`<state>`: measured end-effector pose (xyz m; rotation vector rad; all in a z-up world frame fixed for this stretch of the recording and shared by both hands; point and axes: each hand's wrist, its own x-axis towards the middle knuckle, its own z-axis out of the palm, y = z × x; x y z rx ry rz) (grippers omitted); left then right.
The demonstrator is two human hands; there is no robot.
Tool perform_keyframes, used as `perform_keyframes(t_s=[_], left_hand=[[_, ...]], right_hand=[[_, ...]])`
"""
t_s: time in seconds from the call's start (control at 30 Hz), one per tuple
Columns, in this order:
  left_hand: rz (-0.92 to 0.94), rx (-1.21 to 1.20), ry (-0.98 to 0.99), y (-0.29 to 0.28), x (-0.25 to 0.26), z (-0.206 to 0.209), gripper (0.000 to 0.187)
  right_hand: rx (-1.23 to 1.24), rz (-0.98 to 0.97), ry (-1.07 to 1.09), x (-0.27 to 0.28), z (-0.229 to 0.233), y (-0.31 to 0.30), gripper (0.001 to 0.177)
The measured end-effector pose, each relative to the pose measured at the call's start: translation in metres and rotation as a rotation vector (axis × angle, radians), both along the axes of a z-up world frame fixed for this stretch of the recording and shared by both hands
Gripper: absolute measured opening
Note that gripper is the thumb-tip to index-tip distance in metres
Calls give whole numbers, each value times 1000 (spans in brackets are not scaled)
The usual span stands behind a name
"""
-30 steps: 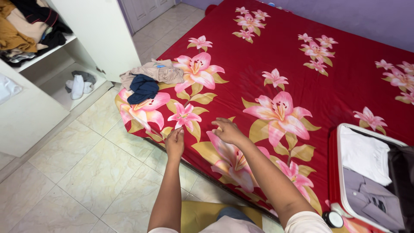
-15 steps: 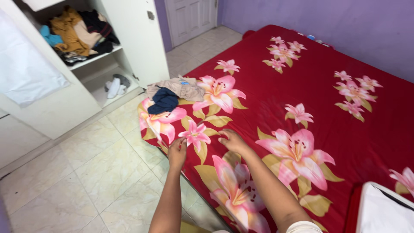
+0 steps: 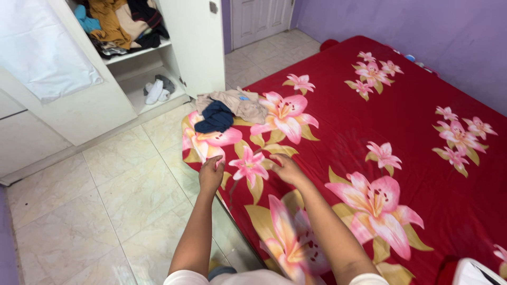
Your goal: The person folds a white t-shirt, a black long-sleeve shirt, and a beige graphic t-shirt on a bed, then places each folded item into an open suitcase. The person handles each garment one at a time, smoothing and folding them before packing.
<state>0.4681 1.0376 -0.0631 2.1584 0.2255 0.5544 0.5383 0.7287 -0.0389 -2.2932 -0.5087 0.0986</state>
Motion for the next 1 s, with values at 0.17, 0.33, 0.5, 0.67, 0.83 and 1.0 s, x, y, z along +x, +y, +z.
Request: perform_keyframes(t_s=[0.17,0.33,0.5,0.67,0.83,1.0], left_hand=[[-32,105,61,47,58,-29,40],[-57,245,179,92,127,-53,66],[-95,359,259,106,200,-63,88],[-149,345,513,101,265,-71,95],[-201,439,627,106,289,-94,85],[-248,455,670,108,293,-102,82]], right_hand=[[35,-34,23,39,-31,33,44],[19,-146,149,81,-66,79,46],[10,-201,69,134,-88,116,57],[-134,-256,10,196,-89,146,83],[-450,-332,140,244,-76,174,98],[-591,-401,214,281,-81,181,86]])
